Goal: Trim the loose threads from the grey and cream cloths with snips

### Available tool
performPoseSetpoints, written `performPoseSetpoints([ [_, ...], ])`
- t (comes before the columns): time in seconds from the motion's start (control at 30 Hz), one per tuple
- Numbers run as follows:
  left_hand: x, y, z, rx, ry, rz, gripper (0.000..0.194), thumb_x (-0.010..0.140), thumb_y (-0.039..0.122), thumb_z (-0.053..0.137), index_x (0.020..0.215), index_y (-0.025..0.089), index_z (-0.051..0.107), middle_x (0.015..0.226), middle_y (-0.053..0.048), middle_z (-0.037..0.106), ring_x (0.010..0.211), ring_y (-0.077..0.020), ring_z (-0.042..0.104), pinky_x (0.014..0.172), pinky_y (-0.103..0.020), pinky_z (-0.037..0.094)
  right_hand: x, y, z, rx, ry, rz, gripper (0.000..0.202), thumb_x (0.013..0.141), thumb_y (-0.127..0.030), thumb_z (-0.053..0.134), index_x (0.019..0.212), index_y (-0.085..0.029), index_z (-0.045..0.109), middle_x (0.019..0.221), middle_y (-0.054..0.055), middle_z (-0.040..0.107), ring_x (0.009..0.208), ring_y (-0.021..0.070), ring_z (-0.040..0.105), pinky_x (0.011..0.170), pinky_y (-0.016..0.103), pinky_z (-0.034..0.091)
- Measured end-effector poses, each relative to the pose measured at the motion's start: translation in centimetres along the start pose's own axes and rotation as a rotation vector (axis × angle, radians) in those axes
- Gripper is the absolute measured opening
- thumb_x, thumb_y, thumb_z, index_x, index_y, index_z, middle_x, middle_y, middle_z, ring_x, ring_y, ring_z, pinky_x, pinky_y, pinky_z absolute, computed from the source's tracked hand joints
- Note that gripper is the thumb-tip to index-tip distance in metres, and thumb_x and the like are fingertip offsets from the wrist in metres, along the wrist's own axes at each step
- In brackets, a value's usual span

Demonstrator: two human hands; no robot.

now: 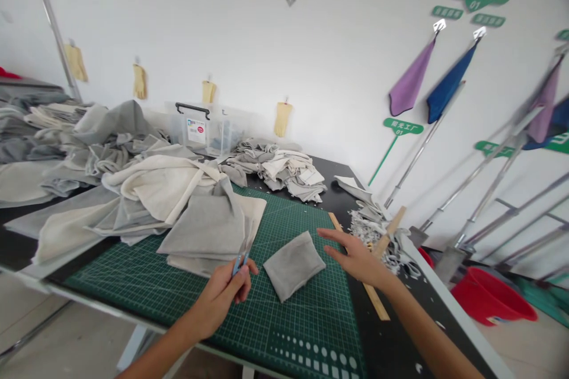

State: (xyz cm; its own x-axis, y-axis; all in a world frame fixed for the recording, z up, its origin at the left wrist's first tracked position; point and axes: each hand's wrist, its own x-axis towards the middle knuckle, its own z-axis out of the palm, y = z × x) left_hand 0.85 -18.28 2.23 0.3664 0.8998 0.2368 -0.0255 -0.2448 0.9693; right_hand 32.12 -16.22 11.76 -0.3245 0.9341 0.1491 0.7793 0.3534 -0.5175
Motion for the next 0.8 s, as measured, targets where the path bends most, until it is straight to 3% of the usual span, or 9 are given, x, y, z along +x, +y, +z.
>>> performPoseSetpoints([
  [0.13, 0.0, -0.7, 0.5, 0.007, 0.006, 0.005, 0.03, 0.098, 0.041, 0.036, 0.096, 0.016, 0.052, 0.06, 0.003, 0.049, 0.055, -0.0124, 0.047, 0.051, -0.022, 0.039, -1.7, 1.3, 3.3, -0.048, -0.015, -0.008, 0.043, 0.088, -0.029, 0.048, 0.131, -0.023, 0.052, 0.135, 0.008, 0.054, 0.125, 0.0237, 0.049, 0.107, 0.043, 0.037],
  [0.33, -1.0, -1.4, 1.5, 0.06, -0.032, -0.022, 0.033, 0.097, 0.043, 0.036, 0.097, 0.015, 0.053, 0.059, 0.003, 0.05, 0.054, -0.0122, 0.047, 0.052, -0.022, 0.039, -1.4, 1.6, 10.2, -0.199, -0.013, 0.015, 0.049, 0.094, -0.033, 0.037, 0.141, -0.023, 0.037, 0.152, 0.007, 0.032, 0.14, 0.0232, 0.027, 0.115, 0.048, 0.016],
  [0.43, -1.4, -1.7, 1.6, 0.063, -0.046, -0.051, 0.035, 0.096, 0.046, 0.036, 0.097, 0.015, 0.054, 0.059, 0.002, 0.051, 0.054, -0.0122, 0.047, 0.052, -0.022, 0.039, -0.8, 0.6, 12.8, -0.282, -0.014, 0.086, 0.049, 0.096, -0.037, 0.031, 0.142, -0.022, 0.036, 0.154, 0.01, 0.024, 0.142, 0.0265, 0.02, 0.113, 0.048, 0.019],
  [0.5, -1.5, -1.9, 1.5, 0.051, -0.036, -0.066, 0.036, 0.096, 0.047, 0.037, 0.096, 0.015, 0.054, 0.058, 0.002, 0.051, 0.053, -0.0123, 0.047, 0.051, -0.022, 0.039, -0.6, -0.5, 14.1, -0.311, 0.023, 0.126, 0.05, 0.096, -0.038, 0.03, 0.142, -0.02, 0.038, 0.154, 0.014, 0.024, 0.14, 0.0294, 0.024, 0.112, 0.047, 0.023],
  [0.63, -1.0, -2.0, 1.3, 0.046, -0.004, -0.057, 0.037, 0.095, 0.049, 0.038, 0.094, 0.015, 0.054, 0.057, 0.003, 0.05, 0.052, -0.0126, 0.047, 0.049, -0.021, 0.039, -0.6, -2.9, 14.9, -0.304, 0.029, 0.125, 0.053, 0.094, -0.04, 0.035, 0.14, -0.015, 0.04, 0.149, 0.02, 0.032, 0.134, 0.0349, 0.036, 0.104, 0.047, 0.036],
  [0.8, 0.0, -1.0, 1.5, 0.109, -0.037, -0.043, 0.036, 0.095, 0.047, 0.038, 0.095, 0.015, 0.055, 0.059, 0.003, 0.05, 0.053, -0.0126, 0.047, 0.051, -0.022, 0.039, -1.3, -3.9, 12.3, -0.351, 0.044, 0.182, 0.046, 0.093, -0.035, 0.035, 0.133, -0.017, 0.048, 0.136, 0.021, 0.051, 0.107, 0.0336, 0.062, 0.083, 0.043, 0.05],
])
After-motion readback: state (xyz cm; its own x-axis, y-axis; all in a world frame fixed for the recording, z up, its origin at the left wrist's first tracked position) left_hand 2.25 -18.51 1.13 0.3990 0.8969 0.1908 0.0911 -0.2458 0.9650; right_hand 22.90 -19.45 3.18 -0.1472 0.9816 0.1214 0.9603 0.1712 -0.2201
